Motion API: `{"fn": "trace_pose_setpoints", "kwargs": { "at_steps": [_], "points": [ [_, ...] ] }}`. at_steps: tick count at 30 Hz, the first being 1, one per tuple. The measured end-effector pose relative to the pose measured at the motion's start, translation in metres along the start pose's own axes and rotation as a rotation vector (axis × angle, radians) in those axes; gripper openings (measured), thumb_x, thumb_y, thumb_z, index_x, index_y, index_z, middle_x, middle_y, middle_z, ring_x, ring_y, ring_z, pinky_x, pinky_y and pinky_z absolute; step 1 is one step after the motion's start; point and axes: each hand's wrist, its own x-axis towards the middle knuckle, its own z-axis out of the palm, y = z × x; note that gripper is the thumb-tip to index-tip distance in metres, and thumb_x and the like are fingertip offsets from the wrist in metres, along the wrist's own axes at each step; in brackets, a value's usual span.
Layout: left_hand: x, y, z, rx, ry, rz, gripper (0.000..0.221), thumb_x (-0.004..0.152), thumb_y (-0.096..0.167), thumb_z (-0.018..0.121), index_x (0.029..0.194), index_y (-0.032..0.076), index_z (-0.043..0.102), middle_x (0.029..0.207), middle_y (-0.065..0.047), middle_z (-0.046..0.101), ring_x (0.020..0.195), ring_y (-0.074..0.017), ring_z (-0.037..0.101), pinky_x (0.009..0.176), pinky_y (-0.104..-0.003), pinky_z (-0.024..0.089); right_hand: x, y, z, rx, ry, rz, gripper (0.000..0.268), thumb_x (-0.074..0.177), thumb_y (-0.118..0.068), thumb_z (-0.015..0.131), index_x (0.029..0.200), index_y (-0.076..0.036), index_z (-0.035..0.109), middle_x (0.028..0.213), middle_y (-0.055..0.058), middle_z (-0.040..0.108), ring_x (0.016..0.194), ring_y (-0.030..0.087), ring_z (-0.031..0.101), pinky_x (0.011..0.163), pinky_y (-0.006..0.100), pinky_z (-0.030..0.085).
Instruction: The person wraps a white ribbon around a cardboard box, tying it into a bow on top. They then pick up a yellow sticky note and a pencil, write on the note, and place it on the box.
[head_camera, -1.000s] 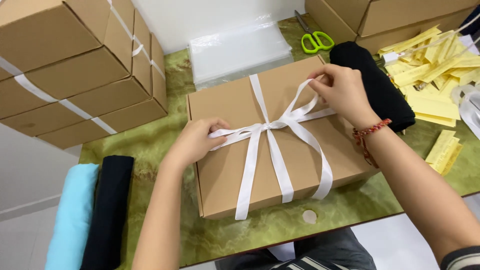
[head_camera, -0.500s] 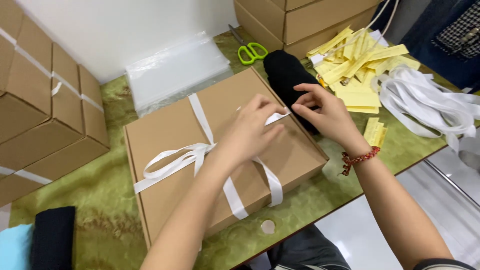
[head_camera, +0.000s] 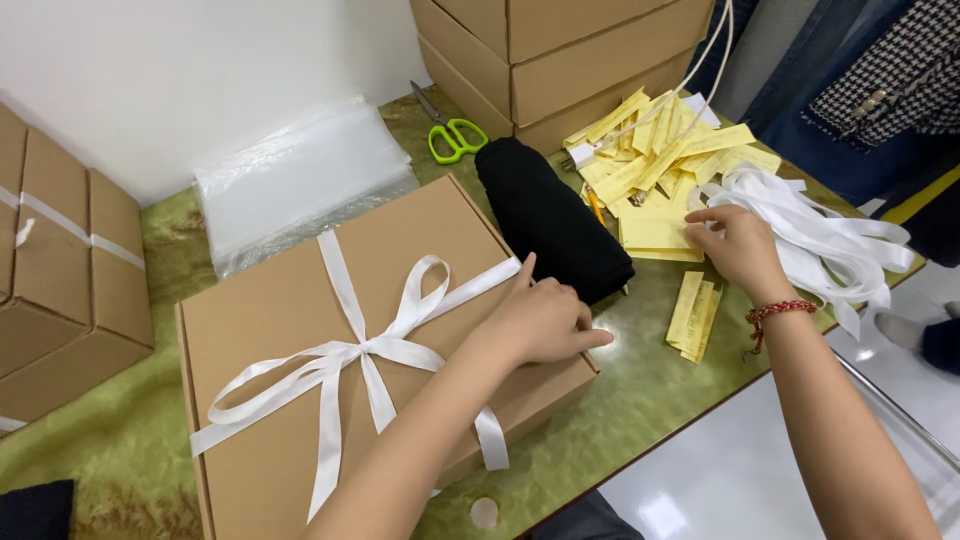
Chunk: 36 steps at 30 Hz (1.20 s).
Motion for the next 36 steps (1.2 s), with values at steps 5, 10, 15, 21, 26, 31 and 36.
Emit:
{"fn": "trace_pose_setpoints", "kwargs": {
  "at_steps": [5,10,15,21,26,31,36],
  "points": [
    [-0.011,-0.013,0.000,-0.037,0.018,-0.024,0.058,0.100,0.055,0.055,0.087,0.007,0.084,0.093,-0.015,0.081,0.129,-0.0359,0.064,0.131,-0.064,-0.005,0.012,-0.050,0.012,-0.015,-0.044,-0.071,0.026,0.095,-0.029,0.082,0.115,-0.013,0.083,0.104,0.015,0.077,0.101,0.040,0.072,0.093,0.052,0.056],
    [-0.012,-0.035,0.000,-0.066,0.103,-0.035,0.052,0.100,0.050,0.060,0.080,0.008,0.082,0.085,-0.013,0.079,0.127,-0.0342,0.064,0.132,-0.062,-0.002,0.022,-0.106,0.022,-0.065,-0.169,-0.047,0.029,0.095,-0.036,0.080,0.105,-0.009,0.086,0.096,0.014,0.080,0.103,0.042,0.074,0.091,0.053,0.058],
    [-0.030,-0.046,-0.009,-0.066,0.170,-0.092,0.048,0.102,0.046,0.057,0.083,0.008,0.081,0.082,-0.011,0.077,0.119,-0.0331,0.067,0.133,-0.062,0.003,0.045,-0.098,0.027,-0.059,-0.193,0.063,0.041,0.088,-0.047,0.082,0.110,-0.012,0.086,0.102,0.015,0.081,0.113,0.047,0.072,0.095,0.058,0.056],
    [-0.042,-0.051,-0.027,0.018,0.074,-0.144,0.050,0.108,0.041,0.044,0.084,0.013,0.077,0.073,-0.002,0.071,0.110,-0.0257,0.061,0.136,-0.054,0.005,0.057,-0.070,0.011,-0.253,-0.376,0.159,0.047,0.089,-0.046,0.083,0.128,-0.020,0.079,0.132,0.004,0.076,0.121,0.028,0.067,0.091,0.046,0.054],
    [-0.037,-0.056,-0.014,0.077,0.111,-0.121,0.054,0.108,0.043,0.041,0.090,0.012,0.082,0.086,-0.002,0.078,0.114,-0.0276,0.061,0.135,-0.057,0.008,0.067,-0.023,0.034,-0.396,-0.392,0.027,0.056,0.084,-0.059,0.082,0.132,-0.031,0.075,0.118,0.002,0.079,0.116,0.028,0.062,0.098,0.041,0.042],
    [-0.039,-0.058,-0.014,0.056,0.143,-0.116,0.052,0.108,0.042,0.043,0.091,0.012,0.082,0.080,-0.001,0.076,0.113,-0.0266,0.061,0.135,-0.057,0.007,0.062,-0.041,0.020,-0.357,-0.435,0.115,0.054,0.085,-0.058,0.082,0.127,-0.022,0.080,0.126,0.003,0.078,0.136,0.032,0.046,0.098,0.047,0.040],
    [-0.037,-0.063,-0.009,0.013,0.251,-0.067,0.041,0.106,0.036,0.049,0.090,0.015,0.081,0.081,-0.002,0.077,0.100,-0.0294,0.066,0.132,-0.058,0.014,0.058,-0.062,-0.005,-0.267,-0.410,0.125,0.035,0.095,-0.044,0.076,0.119,-0.019,0.080,0.121,0.007,0.081,0.107,0.029,0.070,0.087,0.042,0.050]
  ]
}}
